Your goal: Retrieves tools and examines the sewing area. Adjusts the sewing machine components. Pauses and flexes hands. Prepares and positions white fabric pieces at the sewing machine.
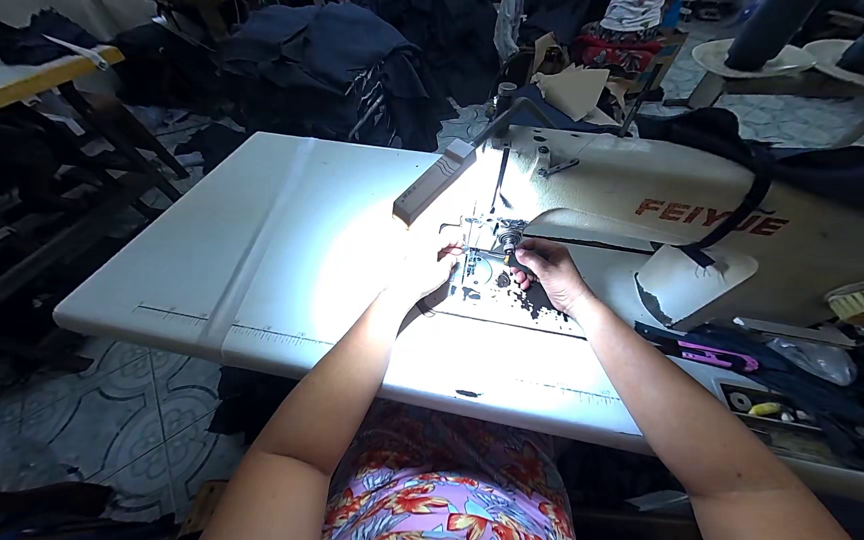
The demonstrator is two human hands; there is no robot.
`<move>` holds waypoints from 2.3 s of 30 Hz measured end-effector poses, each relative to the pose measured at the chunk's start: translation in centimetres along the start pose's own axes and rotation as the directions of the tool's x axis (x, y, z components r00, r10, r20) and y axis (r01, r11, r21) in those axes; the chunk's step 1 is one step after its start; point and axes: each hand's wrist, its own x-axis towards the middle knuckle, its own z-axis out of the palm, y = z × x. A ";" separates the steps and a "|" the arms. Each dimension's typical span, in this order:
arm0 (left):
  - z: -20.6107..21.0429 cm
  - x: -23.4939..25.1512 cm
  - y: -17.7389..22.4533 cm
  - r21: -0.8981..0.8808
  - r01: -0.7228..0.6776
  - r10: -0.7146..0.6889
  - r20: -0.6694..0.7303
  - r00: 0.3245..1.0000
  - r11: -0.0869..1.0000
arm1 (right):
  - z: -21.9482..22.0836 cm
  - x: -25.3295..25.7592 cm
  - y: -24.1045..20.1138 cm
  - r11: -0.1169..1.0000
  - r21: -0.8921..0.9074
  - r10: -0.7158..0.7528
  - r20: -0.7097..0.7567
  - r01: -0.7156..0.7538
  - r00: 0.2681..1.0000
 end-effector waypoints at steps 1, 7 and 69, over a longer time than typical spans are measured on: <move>0.0 0.0 -0.1 -0.005 -0.003 0.003 0.002 1.000 1.000 | -0.1 0.2 0.0 1.000 0.007 -0.008 0.006 0.008 1.000; 0.0 0.0 0.0 -0.007 0.002 -0.002 0.012 1.000 1.000 | 0.1 0.0 0.0 1.000 0.009 0.001 -0.008 -0.001 1.000; 0.9 -1.5 -1.4 -0.188 -0.078 0.048 -0.157 0.986 0.979 | -1.7 1.6 -1.0 0.982 0.076 0.157 0.206 -0.176 0.966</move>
